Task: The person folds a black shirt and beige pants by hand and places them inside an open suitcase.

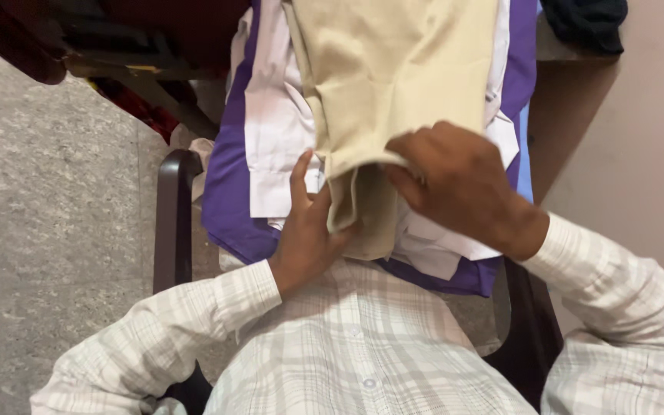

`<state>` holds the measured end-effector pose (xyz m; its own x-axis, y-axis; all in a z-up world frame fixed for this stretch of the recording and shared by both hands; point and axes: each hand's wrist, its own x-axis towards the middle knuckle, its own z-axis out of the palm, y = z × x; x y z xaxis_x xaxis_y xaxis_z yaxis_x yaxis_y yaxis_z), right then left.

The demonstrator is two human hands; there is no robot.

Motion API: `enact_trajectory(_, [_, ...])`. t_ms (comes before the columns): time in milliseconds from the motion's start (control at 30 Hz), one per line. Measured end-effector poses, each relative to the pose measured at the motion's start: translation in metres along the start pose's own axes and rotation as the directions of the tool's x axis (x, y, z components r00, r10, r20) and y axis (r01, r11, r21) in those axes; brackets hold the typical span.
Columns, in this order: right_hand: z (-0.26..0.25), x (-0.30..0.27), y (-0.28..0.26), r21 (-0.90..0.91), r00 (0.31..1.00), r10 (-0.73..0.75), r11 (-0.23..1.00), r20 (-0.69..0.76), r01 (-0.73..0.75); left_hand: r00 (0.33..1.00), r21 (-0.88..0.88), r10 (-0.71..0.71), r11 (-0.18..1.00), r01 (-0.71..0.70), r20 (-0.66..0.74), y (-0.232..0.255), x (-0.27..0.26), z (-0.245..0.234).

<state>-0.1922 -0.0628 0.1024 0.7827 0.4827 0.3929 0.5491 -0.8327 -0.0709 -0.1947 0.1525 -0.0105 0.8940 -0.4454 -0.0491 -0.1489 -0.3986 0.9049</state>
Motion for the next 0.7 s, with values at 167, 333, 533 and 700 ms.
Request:
enact_trajectory(167, [0.013, -0.031, -0.005, -0.179, 0.99, -0.142, 0.974, 0.004, 0.14, 0.981, -0.172, 0.119, 0.974, -0.145, -0.152, -0.023, 0.016, -0.009])
enact_trajectory(333, [0.017, -0.071, 0.011, -0.249, 0.986, 0.133, 0.956, -0.097, -0.153, 0.992, -0.469, -0.117, 0.879, 0.082, -0.046, -0.03, 0.021, -0.016])
enact_trajectory(533, [0.028, -0.104, 0.034, -0.274, 0.581, 0.735, 0.674, 0.35, -0.686, 0.93, -0.5, -0.3, 0.785, 0.366, 0.211, -0.035, 0.012, -0.004])
enact_trajectory(700, [0.063, -0.138, 0.022, 0.301, 0.38, 0.334, 0.266, 0.862, -0.916, 0.855, -0.726, -0.341, 0.455, 0.515, 0.392, -0.028, 0.017, -0.007])
